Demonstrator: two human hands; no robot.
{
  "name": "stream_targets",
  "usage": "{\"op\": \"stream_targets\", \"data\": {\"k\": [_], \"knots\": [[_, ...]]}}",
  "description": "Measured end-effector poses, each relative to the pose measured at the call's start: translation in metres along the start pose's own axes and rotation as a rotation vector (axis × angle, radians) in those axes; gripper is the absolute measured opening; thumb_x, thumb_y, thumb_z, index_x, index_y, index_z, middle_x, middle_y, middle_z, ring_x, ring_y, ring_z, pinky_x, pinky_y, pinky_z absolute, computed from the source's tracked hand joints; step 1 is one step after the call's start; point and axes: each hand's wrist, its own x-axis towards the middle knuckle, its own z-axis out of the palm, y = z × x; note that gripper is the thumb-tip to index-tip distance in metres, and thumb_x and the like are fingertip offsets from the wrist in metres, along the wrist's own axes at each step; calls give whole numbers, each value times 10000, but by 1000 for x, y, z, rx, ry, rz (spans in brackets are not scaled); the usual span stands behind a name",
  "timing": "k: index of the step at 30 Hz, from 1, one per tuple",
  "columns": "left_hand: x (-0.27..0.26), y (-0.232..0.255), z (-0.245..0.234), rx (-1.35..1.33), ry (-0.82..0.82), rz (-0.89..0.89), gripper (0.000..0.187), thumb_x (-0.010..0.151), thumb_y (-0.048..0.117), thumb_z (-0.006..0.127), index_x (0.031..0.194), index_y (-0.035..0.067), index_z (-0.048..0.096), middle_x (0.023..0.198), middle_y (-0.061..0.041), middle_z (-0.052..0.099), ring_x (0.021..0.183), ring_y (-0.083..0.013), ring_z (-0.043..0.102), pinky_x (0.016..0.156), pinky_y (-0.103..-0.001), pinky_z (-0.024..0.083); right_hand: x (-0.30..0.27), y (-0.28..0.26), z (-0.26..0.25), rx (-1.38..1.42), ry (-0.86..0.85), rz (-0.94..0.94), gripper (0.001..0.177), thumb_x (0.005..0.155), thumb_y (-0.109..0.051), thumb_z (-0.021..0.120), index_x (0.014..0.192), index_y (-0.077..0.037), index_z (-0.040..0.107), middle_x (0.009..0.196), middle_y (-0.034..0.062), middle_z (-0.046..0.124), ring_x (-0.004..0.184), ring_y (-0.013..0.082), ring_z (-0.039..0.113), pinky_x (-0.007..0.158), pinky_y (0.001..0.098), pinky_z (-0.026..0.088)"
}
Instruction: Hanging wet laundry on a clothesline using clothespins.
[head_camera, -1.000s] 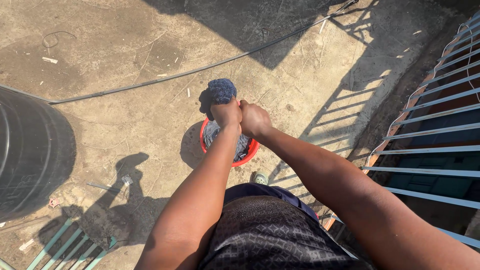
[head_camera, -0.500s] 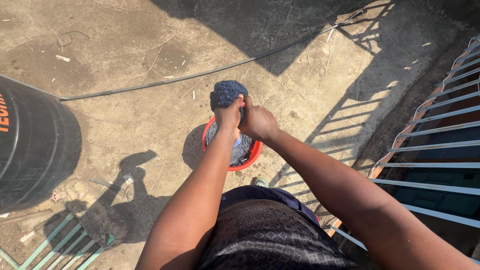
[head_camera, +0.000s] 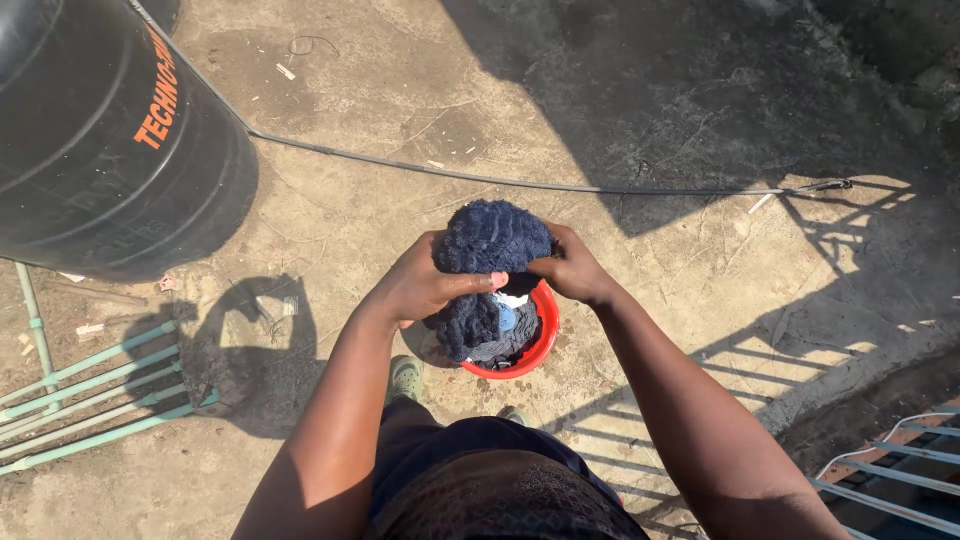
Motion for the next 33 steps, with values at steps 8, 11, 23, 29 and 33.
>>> {"op": "stream_targets", "data": {"k": [8, 11, 23, 29, 33], "knots": [[-49, -8, -110, 298, 440, -150, 540, 749, 353, 857, 1170, 38, 732, 1045, -96, 792, 922, -170, 736, 838, -368, 588, 78, -22, 57, 941, -269, -221, 283, 1085, -88, 539, 1301, 93, 559, 1003, 180, 668, 840, 254, 699, 768, 400, 597], [-51, -52, -151, 90, 500, -75, 686, 821, 503, 744, 1334, 61, 630, 1252, -107, 720, 1145, -182, 671, 977, -380, 524, 96, -99, 119, 792, 68, 41, 346, 950, -242, 589, 1176, 20, 597, 1026, 144, 678, 901, 237, 705, 847, 408, 600], [-113, -55, -275, -634, 506, 306, 834, 906, 471, 657, 1567, 117, 292, 1528, -122, 461, 1405, -245, 476, 1153, -452, 417, 200, -163, 332, 157, 5, -82, 757, 1043, -572, 481, 1499, 33, 497, 1381, 240, 597, 1218, 314, 604, 1044, 456, 478], [-132, -60, -341, -650, 697, 258, 836, 887, 438, 728, 1525, 79, 323, 1441, -169, 518, 1318, -290, 541, 1099, -486, 478, 221, -212, 375, 434, -418, 319, 756, 923, -505, 613, 1461, 13, 496, 1340, 238, 629, 1042, 286, 678, 892, 452, 516], [-150, -40, -371, -1066, 533, 401, 817, 923, 575, 616, 1522, 58, 412, 1415, -155, 527, 1297, -303, 539, 1064, -505, 486, 285, -170, 383, -301, -432, -75, 892, 1008, -478, 744, 1547, 44, 261, 1565, 219, 341, 1396, 224, 393, 1148, 389, 335]]}}
